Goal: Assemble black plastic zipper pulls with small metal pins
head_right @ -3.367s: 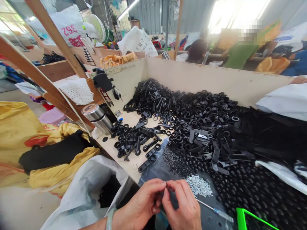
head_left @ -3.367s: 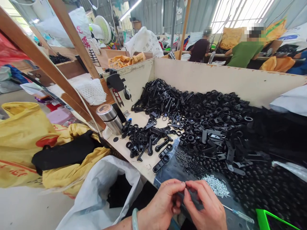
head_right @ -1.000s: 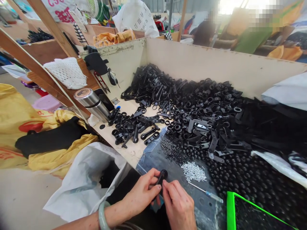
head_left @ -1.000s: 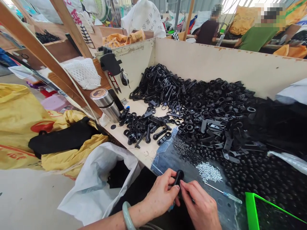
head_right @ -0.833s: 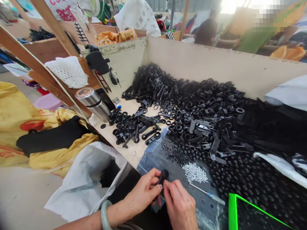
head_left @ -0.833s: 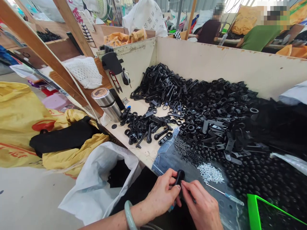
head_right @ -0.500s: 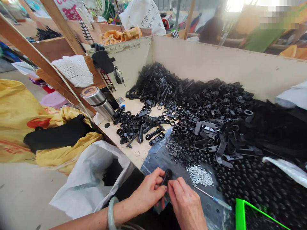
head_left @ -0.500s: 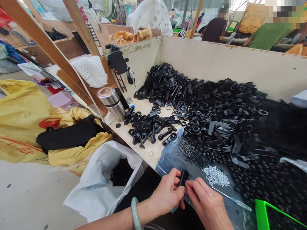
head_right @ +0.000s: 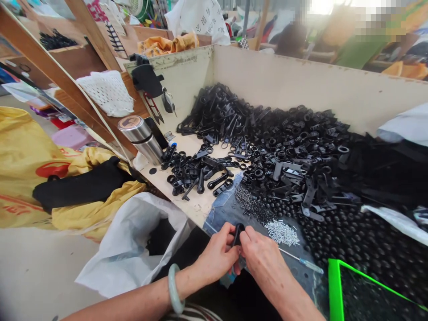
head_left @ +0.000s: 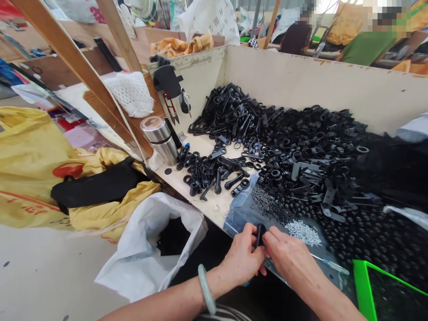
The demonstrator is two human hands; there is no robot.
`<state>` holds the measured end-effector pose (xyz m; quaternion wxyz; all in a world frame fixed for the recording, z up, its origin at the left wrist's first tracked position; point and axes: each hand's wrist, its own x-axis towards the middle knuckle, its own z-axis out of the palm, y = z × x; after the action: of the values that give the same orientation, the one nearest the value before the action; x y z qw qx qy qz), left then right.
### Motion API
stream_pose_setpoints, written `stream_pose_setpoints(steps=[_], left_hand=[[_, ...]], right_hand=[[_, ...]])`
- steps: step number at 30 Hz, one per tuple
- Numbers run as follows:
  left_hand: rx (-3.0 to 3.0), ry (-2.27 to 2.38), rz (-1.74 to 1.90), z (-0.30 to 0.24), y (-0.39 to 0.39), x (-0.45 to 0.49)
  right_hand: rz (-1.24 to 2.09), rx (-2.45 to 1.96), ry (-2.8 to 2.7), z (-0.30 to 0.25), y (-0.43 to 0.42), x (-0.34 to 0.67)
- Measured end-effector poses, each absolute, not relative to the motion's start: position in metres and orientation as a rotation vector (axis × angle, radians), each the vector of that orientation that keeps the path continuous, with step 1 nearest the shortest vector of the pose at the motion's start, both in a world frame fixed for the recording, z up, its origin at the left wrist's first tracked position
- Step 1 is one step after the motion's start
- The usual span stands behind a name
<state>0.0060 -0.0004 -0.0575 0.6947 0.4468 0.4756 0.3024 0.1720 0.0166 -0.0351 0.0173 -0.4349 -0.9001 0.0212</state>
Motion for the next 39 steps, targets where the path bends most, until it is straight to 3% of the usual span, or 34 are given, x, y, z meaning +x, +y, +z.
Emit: stream_pose_setpoints(steps=[18, 22, 29, 39], left_hand=[[0.697, 0.833, 0.613, -0.042, 0.008, -0.012], [0.644, 0.836, 0.587, -0.040, 0.010, -0.012], [0.672, 0.852, 0.608, -0.028, 0.009, -0.008], [0.589, 0.841, 0.806, -0.005, 0.015, -0.002]], right_hand=[[0.089, -1.528, -2.925, -0.008, -0.029, 0.138], [0.145, -1.672, -2.696, 0.002, -0.004, 0.169], [-0.202, -2.401, -1.732, 0.009, 0.072, 0.266], [-0.017, -2.376, -1.473, 0.005, 0.063, 0.273]])
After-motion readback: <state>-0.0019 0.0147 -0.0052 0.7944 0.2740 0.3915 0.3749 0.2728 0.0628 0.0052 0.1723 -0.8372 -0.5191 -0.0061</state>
